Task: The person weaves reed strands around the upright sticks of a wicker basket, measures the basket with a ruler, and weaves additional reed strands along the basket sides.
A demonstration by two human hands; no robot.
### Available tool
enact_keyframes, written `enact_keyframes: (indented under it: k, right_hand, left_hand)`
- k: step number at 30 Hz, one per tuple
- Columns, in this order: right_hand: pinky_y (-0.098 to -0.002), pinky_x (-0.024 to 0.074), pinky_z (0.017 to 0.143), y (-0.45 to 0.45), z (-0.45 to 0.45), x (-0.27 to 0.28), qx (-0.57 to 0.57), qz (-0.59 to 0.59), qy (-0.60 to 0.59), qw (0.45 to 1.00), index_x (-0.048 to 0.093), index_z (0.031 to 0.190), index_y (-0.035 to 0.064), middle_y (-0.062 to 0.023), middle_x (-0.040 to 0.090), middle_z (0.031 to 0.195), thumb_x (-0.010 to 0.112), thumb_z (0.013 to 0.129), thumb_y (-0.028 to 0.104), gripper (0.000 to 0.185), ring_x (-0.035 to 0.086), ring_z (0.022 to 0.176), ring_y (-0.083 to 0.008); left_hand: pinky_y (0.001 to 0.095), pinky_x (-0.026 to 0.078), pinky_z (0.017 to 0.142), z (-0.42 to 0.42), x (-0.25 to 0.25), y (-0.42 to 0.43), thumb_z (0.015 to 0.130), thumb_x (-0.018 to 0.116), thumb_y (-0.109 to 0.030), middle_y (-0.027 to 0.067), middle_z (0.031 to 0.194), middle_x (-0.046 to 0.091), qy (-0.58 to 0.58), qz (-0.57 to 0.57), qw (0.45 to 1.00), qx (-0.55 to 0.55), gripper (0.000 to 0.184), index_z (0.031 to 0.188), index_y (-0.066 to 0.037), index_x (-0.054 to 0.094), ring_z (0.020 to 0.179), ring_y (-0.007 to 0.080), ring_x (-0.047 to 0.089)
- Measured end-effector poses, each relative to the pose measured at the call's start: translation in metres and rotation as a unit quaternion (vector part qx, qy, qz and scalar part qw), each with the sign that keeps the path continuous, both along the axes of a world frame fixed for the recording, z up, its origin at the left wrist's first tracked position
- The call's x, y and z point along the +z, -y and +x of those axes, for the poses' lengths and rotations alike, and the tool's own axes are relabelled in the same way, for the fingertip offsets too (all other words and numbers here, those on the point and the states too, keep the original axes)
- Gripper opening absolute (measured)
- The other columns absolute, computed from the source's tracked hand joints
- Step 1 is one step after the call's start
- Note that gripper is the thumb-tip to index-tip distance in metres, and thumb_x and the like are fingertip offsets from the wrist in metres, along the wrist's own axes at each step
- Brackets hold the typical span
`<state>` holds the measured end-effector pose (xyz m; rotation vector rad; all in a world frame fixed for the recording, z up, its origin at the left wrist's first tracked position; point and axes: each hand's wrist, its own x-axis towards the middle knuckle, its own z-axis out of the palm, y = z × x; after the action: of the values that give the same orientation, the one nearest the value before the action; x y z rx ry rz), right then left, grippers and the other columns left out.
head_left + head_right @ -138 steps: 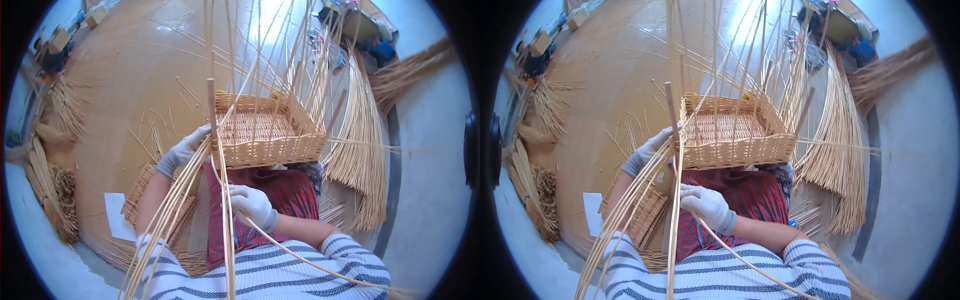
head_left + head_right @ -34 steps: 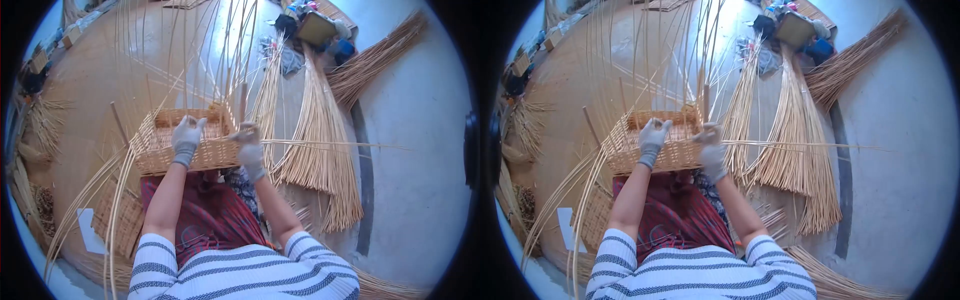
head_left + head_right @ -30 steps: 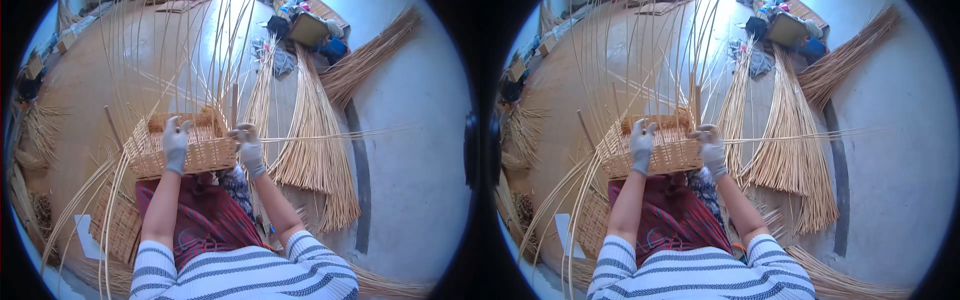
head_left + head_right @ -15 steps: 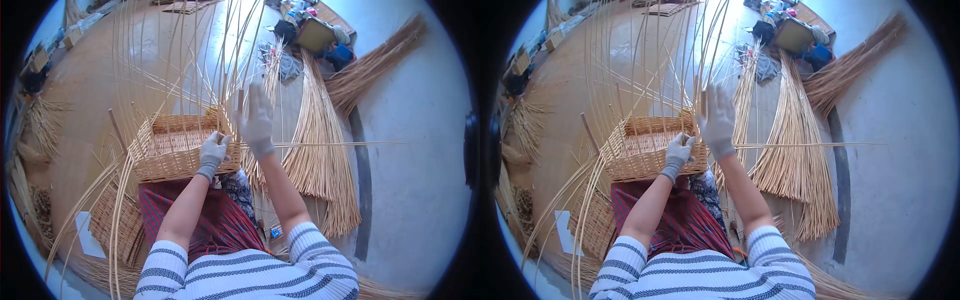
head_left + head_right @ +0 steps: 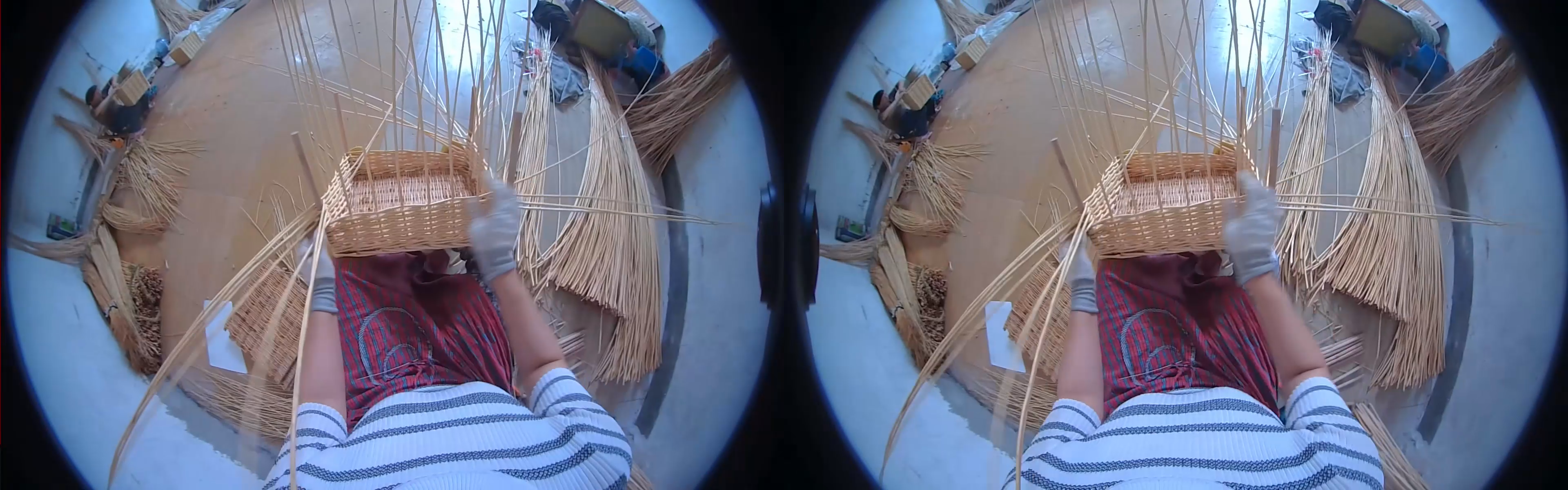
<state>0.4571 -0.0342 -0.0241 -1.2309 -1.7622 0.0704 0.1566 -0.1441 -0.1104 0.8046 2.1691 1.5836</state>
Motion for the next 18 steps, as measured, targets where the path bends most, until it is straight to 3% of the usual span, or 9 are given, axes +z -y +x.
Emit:
enact_keyframes:
  k: [1,2,4,9,11,14,15,17,18]
  right_hand:
    - [-0.0450,0.0469,0.090,0.024,-0.031,-0.013,0.043,-0.045,0.006,0.998,0.062,0.116,0.0011,-0.0188,0.065,0.107,0.066,0.084,0.015,0.034,0.061,0.097,-0.0356]
    - [-0.0445,0.0506,0.085,0.054,-0.060,0.005,0.200,-0.276,-0.008,0.940,0.063,0.115,0.0035,-0.0169,0.067,0.105,0.063,0.086,0.013,0.031,0.063,0.095,-0.0356]
    - [-0.0421,0.0506,0.091,0.092,-0.121,0.010,0.576,-0.152,0.041,0.802,0.064,0.118,0.0098,-0.0177,0.064,0.116,0.057,0.084,0.013,0.035,0.062,0.107,-0.0364]
    - [-0.0445,0.0442,0.101,0.128,-0.166,0.027,0.584,0.056,-0.005,0.810,0.061,0.123,0.0187,-0.0110,0.063,0.121,0.057,0.085,0.015,0.038,0.055,0.120,-0.0324]
    - [-0.0433,0.0476,0.094,0.112,-0.147,0.006,0.696,-0.054,0.168,0.696,0.063,0.120,0.0217,-0.0086,0.066,0.108,0.059,0.084,0.018,0.036,0.059,0.112,-0.0325]
    - [-0.0410,0.0511,0.086,0.094,-0.139,0.059,0.650,-0.222,0.327,0.650,0.064,0.113,0.0179,-0.0083,0.066,0.096,0.061,0.081,0.014,0.032,0.062,0.099,-0.0331]
    - [-0.0388,0.0528,0.082,0.085,-0.139,0.066,0.603,-0.212,0.231,0.734,0.063,0.111,0.0160,-0.0084,0.066,0.095,0.058,0.080,0.007,0.032,0.064,0.095,-0.0307]
    - [-0.0356,0.0551,0.076,0.039,-0.144,0.048,0.457,-0.107,-0.060,0.881,0.059,0.108,0.0127,-0.0073,0.065,0.093,0.053,0.080,-0.005,0.034,0.066,0.086,-0.0245]
    - [-0.0339,0.0553,0.075,0.011,-0.141,0.009,0.378,-0.101,-0.231,0.891,0.057,0.107,0.0117,-0.0064,0.064,0.094,0.050,0.084,-0.008,0.031,0.067,0.085,-0.0214]
  left_hand:
    - [0.0313,0.050,0.084,-0.026,-0.052,0.006,0.093,0.068,-0.028,0.0091,0.102,0.067,0.154,0.117,0.980,-0.042,0.039,0.114,0.004,0.062,0.093,0.0200,0.063]
    - [0.0298,0.050,0.079,-0.035,-0.048,0.014,0.093,0.067,-0.028,0.0062,0.097,0.066,0.229,0.094,0.967,-0.053,0.038,0.115,0.003,0.063,0.087,0.0175,0.062]
    - [0.0268,0.049,0.067,-0.053,-0.039,0.028,0.094,0.066,-0.028,0.0002,0.085,0.065,0.373,0.039,0.925,-0.059,0.038,0.119,0.000,0.064,0.074,0.0126,0.060]
    - [0.0318,0.050,0.085,-0.019,0.062,0.050,0.098,0.055,-0.021,0.0047,0.093,0.063,0.026,-0.129,0.968,-0.216,0.039,0.132,-0.002,0.055,0.096,0.0118,0.060]
    - [0.0259,0.045,0.072,0.002,0.111,0.060,0.097,0.059,-0.025,0.0007,0.083,0.061,0.013,-0.070,0.960,-0.269,0.031,0.120,-0.005,0.062,0.080,0.0090,0.056]
    - [0.0226,0.043,0.058,-0.008,0.050,0.058,0.098,0.058,-0.035,-0.0017,0.067,0.055,-0.010,0.058,0.948,-0.314,0.031,0.104,-0.005,0.065,0.062,0.0081,0.051]
    - [0.0242,0.045,0.061,-0.030,-0.003,0.061,0.100,0.055,-0.037,-0.0003,0.068,0.056,-0.073,0.139,0.970,-0.188,0.034,0.103,-0.005,0.065,0.064,0.0092,0.053]
    - [0.0287,0.051,0.070,-0.009,0.024,0.069,0.103,0.046,-0.039,0.0042,0.076,0.062,0.142,0.204,0.966,-0.069,0.038,0.107,-0.004,0.061,0.074,0.0132,0.061]
    - [0.0287,0.051,0.070,0.010,0.024,0.067,0.103,0.046,-0.039,0.0042,0.076,0.062,0.146,0.207,0.965,-0.066,0.038,0.107,-0.004,0.061,0.074,0.0132,0.061]
